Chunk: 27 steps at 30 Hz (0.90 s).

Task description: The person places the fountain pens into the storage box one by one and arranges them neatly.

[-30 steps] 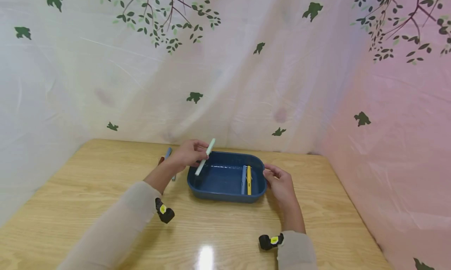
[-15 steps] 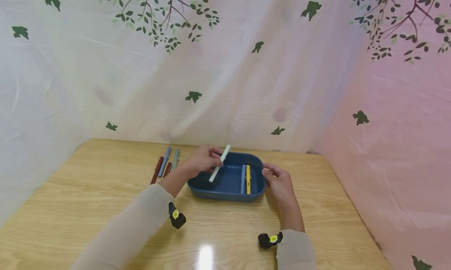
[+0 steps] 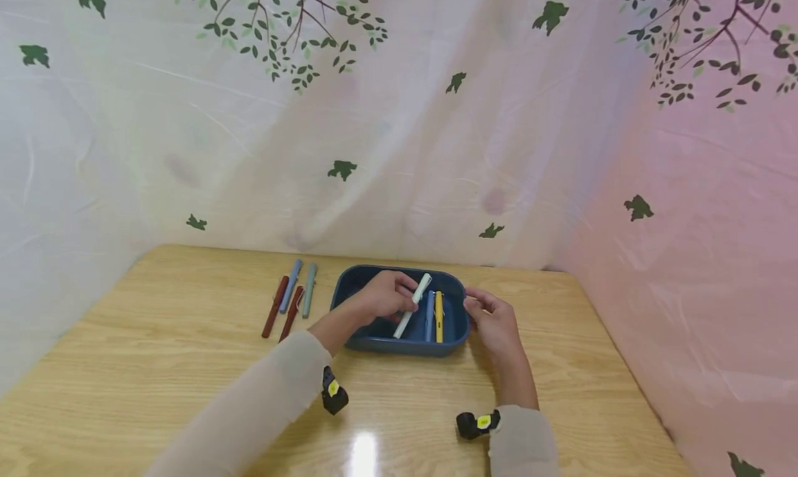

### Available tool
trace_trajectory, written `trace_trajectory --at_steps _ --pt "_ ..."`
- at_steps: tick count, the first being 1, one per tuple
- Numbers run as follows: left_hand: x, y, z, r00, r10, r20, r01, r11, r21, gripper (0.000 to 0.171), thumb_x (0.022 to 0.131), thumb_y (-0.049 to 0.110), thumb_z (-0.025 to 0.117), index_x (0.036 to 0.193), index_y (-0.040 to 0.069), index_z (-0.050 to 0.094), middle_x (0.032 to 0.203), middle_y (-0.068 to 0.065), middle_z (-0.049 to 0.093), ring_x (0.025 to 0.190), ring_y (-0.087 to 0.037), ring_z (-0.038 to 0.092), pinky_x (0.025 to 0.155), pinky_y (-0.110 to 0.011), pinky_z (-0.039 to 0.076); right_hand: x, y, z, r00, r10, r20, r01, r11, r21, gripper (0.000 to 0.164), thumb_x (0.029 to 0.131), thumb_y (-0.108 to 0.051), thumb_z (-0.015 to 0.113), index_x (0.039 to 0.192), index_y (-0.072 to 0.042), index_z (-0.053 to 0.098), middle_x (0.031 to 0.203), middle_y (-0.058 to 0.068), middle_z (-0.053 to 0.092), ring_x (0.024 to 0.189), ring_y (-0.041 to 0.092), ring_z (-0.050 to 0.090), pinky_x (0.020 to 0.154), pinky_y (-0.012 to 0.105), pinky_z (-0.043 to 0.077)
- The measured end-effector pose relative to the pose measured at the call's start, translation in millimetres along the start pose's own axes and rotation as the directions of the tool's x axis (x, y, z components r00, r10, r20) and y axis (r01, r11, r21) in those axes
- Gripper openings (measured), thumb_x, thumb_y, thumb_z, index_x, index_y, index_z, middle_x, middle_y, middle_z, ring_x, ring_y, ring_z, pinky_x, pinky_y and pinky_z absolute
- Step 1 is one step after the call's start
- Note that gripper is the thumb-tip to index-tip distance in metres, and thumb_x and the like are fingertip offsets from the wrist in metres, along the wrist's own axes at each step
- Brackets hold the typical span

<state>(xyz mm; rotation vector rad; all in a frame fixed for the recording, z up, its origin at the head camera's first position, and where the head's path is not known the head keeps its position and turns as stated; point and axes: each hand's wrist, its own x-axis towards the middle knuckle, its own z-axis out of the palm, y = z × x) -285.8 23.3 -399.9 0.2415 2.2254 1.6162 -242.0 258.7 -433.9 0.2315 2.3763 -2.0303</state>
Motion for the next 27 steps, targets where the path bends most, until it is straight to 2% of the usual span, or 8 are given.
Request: trace_trajectory --at_steps 6,16,21,27 --pt "3.6 -4.8 10.6 0.998 -0.028 -0.057 0.031 0.999 0.041 0.037 0.082 -0.008 0.077 0.116 -0.001 0.066 0.088 -0.008 0.068 0.068 -0.017 0.065 0.055 -0.030 0.059 0.1 0.8 -0.8 1.000 0.005 0.008 -0.005 1.000 0.004 0.040 0.107 -0.018 0.057 0.144 -0.002 0.056 0.116 0.006 0.064 0.093 0.008 0.064 0.078 0.022 0.058" --pt "5.8 -9.4 21.7 0.987 -0.126 -0.097 0.135 0.987 0.088 0.036 0.082 -0.007 0.080 0.114 0.000 0.066 0.091 -0.009 0.060 0.068 -0.018 0.066 0.058 -0.027 0.060 -0.6 0.5 -0.3 1.000 0.015 0.009 -0.015 1.000 0.000 0.040 0.106 -0.019 0.058 0.143 -0.003 0.057 0.112 0.001 0.065 0.093 0.008 0.064 0.079 0.022 0.058" --pt "5.2 -9.1 23.6 0.981 -0.165 -0.106 0.171 0.984 0.056 0.038 0.082 -0.007 0.080 0.116 0.000 0.065 0.092 -0.009 0.061 0.070 -0.019 0.067 0.058 -0.027 0.061 -0.8 0.4 -0.8 1.000 0.007 0.014 -0.007 1.000 0.004 0.041 0.106 -0.019 0.058 0.144 -0.002 0.056 0.111 0.000 0.065 0.092 0.007 0.064 0.079 0.022 0.058" --pt "5.6 -6.7 26.5 0.980 -0.182 -0.081 0.183 0.983 0.003 0.039 0.083 -0.009 0.080 0.116 -0.003 0.062 0.090 -0.010 0.063 0.066 -0.018 0.066 0.058 -0.027 0.061 -0.7 0.9 -3.1 1.000 0.002 0.016 -0.002 1.000 -0.004 0.042 0.106 -0.021 0.059 0.143 -0.003 0.056 0.112 0.001 0.065 0.092 0.008 0.063 0.079 0.023 0.057"
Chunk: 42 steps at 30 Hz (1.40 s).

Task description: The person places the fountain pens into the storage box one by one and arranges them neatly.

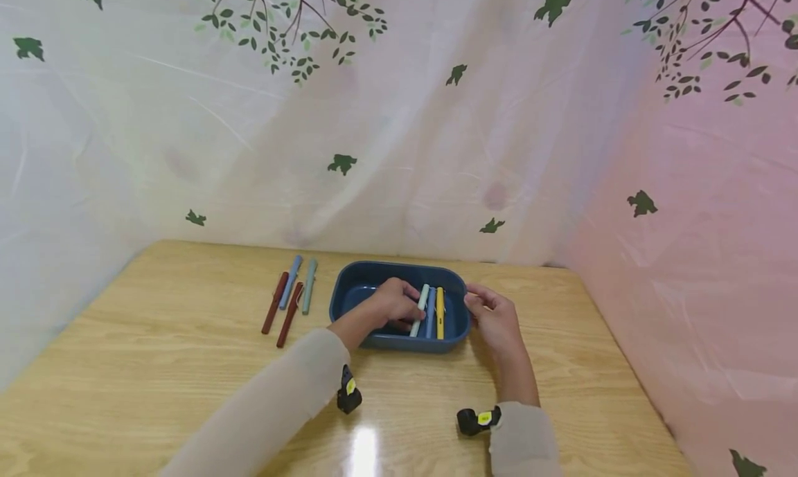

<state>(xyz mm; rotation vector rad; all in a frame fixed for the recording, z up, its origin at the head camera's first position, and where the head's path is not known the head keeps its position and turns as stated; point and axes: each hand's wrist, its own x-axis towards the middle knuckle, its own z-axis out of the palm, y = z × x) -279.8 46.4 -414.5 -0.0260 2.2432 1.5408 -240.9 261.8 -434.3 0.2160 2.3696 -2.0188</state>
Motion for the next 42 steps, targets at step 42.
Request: trace_trajectory --at_steps 42 --pt "-7.5 7.3 -1.4 1.000 -0.020 0.013 0.020 0.999 -0.034 0.053 0.083 -0.012 0.078 0.130 -0.006 0.055 0.089 -0.014 0.066 0.076 -0.027 0.072 0.066 -0.036 0.063 -0.3 -4.2 1.3 1.000 0.028 0.009 -0.028 1.000 -0.009 0.043 0.107 -0.024 0.057 0.146 -0.006 0.055 0.125 0.007 0.063 0.098 0.010 0.062 0.082 0.022 0.057"
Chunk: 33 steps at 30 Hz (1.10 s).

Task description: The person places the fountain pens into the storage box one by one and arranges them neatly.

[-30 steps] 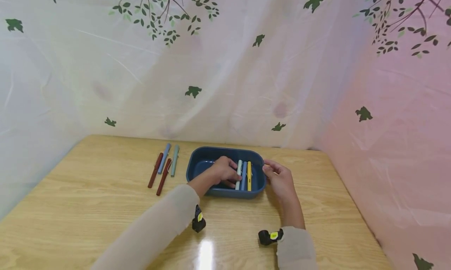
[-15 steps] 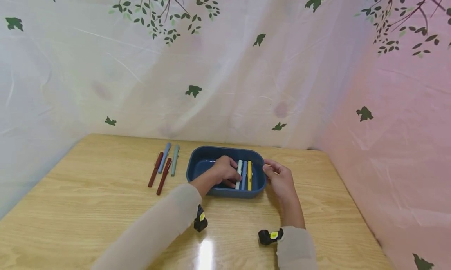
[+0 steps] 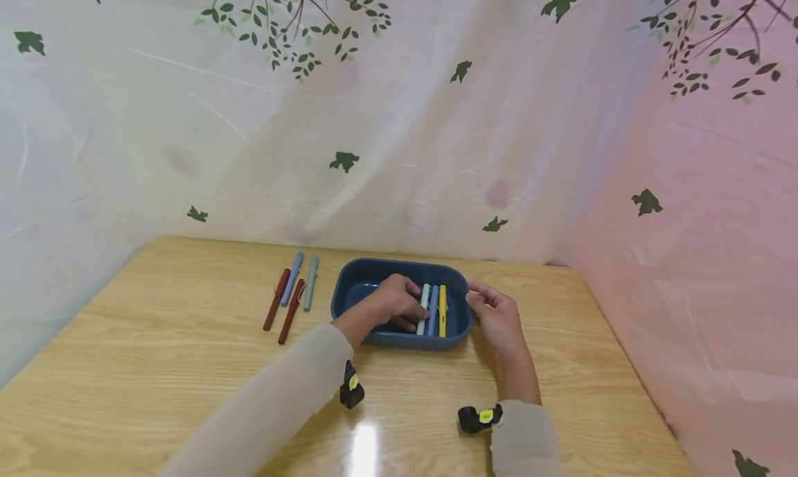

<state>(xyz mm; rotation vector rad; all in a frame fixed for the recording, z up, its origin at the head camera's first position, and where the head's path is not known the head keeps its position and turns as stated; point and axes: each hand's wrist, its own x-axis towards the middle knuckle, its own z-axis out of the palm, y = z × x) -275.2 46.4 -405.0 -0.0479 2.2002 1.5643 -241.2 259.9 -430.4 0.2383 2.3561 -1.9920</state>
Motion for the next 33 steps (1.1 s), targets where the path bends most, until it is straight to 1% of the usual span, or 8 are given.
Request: trace_trajectory --at_steps 5,11,17,19,22,25,29,33 --pt "-2.5 1.1 -9.6 0.999 0.032 0.010 -0.032 0.999 -0.022 0.054 0.082 -0.012 0.078 0.130 -0.005 0.055 0.092 -0.017 0.065 0.076 -0.030 0.071 0.062 -0.036 0.063 -0.4 1.0 -0.1 1.000 -0.004 -0.002 0.004 1.000 0.015 0.043 0.106 -0.023 0.058 0.145 -0.006 0.056 0.120 0.003 0.064 0.097 0.009 0.062 0.081 0.022 0.057" --pt "-6.9 7.4 -25.7 0.995 0.099 -0.013 -0.098 0.994 0.041 0.056 0.084 -0.005 0.080 0.134 -0.001 0.056 0.099 -0.014 0.065 0.089 -0.036 0.072 0.059 -0.036 0.062 -0.1 2.4 -1.0 1.000 -0.007 0.003 0.007 1.000 0.031 0.043 0.106 -0.023 0.058 0.145 -0.005 0.055 0.115 0.001 0.064 0.094 0.008 0.062 0.080 0.022 0.057" --pt "-17.3 9.2 -51.8 0.981 0.187 0.053 -0.187 0.982 0.004 0.057 0.089 0.002 0.078 0.140 0.000 0.054 0.112 -0.016 0.068 0.102 -0.041 0.069 0.071 -0.042 0.063 -1.4 1.3 -0.7 1.000 0.001 0.001 -0.002 0.999 0.041 0.042 0.106 -0.021 0.058 0.145 -0.004 0.055 0.115 0.000 0.064 0.094 0.008 0.062 0.080 0.022 0.057" --pt "-20.9 7.8 -61.7 0.974 0.218 0.057 -0.218 0.976 -0.010 0.056 0.091 0.006 0.077 0.141 0.002 0.054 0.117 -0.015 0.067 0.104 -0.040 0.068 0.074 -0.042 0.063 -2.0 1.2 -0.5 1.000 0.001 0.002 -0.001 0.999 0.040 0.042 0.106 -0.021 0.057 0.145 -0.005 0.055 0.116 0.001 0.064 0.094 0.008 0.061 0.079 0.021 0.056" --pt "-26.0 5.8 -76.7 0.968 0.250 0.038 -0.250 0.968 -0.010 0.052 0.093 0.010 0.076 0.141 0.006 0.054 0.121 -0.015 0.065 0.106 -0.039 0.068 0.074 -0.040 0.063 -2.7 1.3 -0.6 1.000 -0.003 0.008 0.002 0.999 0.043 0.042 0.107 -0.022 0.057 0.145 -0.005 0.055 0.119 0.004 0.063 0.096 0.009 0.061 0.080 0.021 0.056" --pt "-32.2 4.4 -91.7 0.965 0.261 0.009 -0.261 0.965 -0.015 0.049 0.095 0.011 0.074 0.140 0.007 0.055 0.123 -0.017 0.065 0.106 -0.038 0.068 0.075 -0.039 0.062 -3.1 1.6 -0.9 1.000 -0.006 0.008 0.005 0.999 0.046 0.042 0.107 -0.022 0.057 0.146 -0.004 0.055 0.121 0.006 0.063 0.097 0.010 0.061 0.080 0.021 0.056" --pt "-38.1 0.3 -112.9 0.970 0.241 -0.030 -0.242 0.970 -0.038 0.051 0.096 0.010 0.073 0.142 0.006 0.053 0.129 -0.020 0.062 0.105 -0.037 0.067 0.081 -0.042 0.062 -3.1 1.8 -0.8 1.000 -0.010 0.007 0.010 0.999 0.044 0.043 0.107 -0.022 0.057 0.146 -0.004 0.055 0.124 0.008 0.062 0.099 0.011 0.062 0.081 0.021 0.057" --pt "-37.7 -9.4 -132.7 0.972 0.225 -0.070 -0.228 0.973 -0.036 0.053 0.095 0.012 0.073 0.143 0.006 0.051 0.132 -0.021 0.060 0.109 -0.040 0.066 0.084 -0.043 0.061 -2.1 0.7 -0.9 1.000 -0.009 0.006 0.009 0.999 0.047 0.043 0.106 -0.022 0.058 0.145 -0.004 0.055 0.124 0.008 0.062 0.100 0.012 0.062 0.082 0.022 0.057"
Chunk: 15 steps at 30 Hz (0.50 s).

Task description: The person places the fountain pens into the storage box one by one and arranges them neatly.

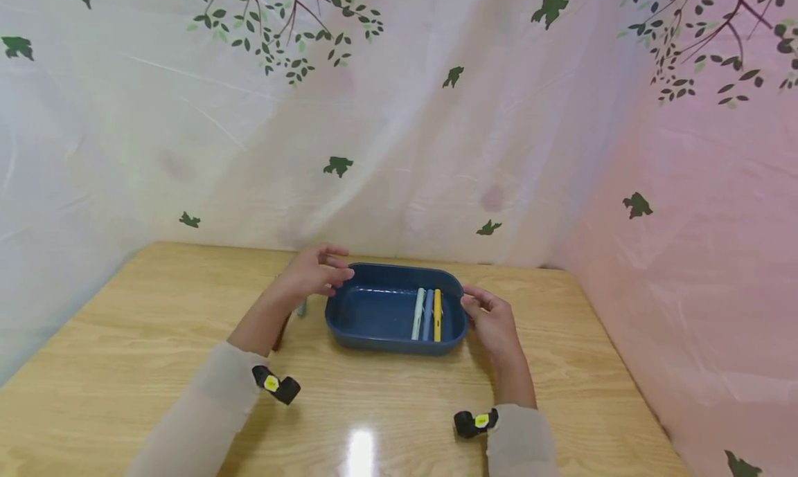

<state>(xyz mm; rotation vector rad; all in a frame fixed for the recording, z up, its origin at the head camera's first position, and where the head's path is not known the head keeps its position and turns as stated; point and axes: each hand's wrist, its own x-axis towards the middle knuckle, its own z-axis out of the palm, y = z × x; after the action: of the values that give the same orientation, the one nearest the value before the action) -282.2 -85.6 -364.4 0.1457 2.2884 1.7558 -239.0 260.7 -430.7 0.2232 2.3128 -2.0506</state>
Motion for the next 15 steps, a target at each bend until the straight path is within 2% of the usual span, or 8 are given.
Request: trace_trajectory --at_steps 6,10,15 --pt "-2.0 -17.6 -21.5 0.998 0.007 -0.068 -0.004 0.999 0.047 0.050 0.096 0.012 0.072 0.142 0.004 0.053 0.131 -0.022 0.061 0.112 -0.042 0.065 0.088 -0.046 0.060 0.7 0.3 -0.5 1.000 0.005 -0.003 -0.005 1.000 -0.001 0.042 0.107 -0.021 0.057 0.145 -0.004 0.055 0.123 0.007 0.062 0.099 0.010 0.062 0.081 0.021 0.057" --pt "-0.7 -30.2 -30.9 0.992 -0.004 -0.127 0.016 0.996 0.088 0.049 0.097 0.011 0.071 0.142 0.003 0.053 0.129 -0.022 0.062 0.109 -0.041 0.066 0.083 -0.041 0.060 1.0 0.4 -0.4 1.000 0.010 -0.005 -0.010 1.000 0.000 0.042 0.107 -0.021 0.057 0.145 -0.004 0.055 0.126 0.009 0.061 0.100 0.011 0.062 0.082 0.022 0.057" --pt "1.4 -39.9 -38.5 0.992 -0.024 -0.125 0.036 0.995 0.092 0.050 0.099 0.014 0.069 0.143 0.000 0.051 0.128 -0.023 0.063 0.106 -0.037 0.066 0.083 -0.041 0.060 1.1 1.0 -1.6 1.000 0.004 -0.003 -0.004 1.000 -0.006 0.043 0.106 -0.023 0.058 0.145 -0.004 0.055 0.128 0.011 0.061 0.100 0.011 0.063 0.082 0.022 0.057"
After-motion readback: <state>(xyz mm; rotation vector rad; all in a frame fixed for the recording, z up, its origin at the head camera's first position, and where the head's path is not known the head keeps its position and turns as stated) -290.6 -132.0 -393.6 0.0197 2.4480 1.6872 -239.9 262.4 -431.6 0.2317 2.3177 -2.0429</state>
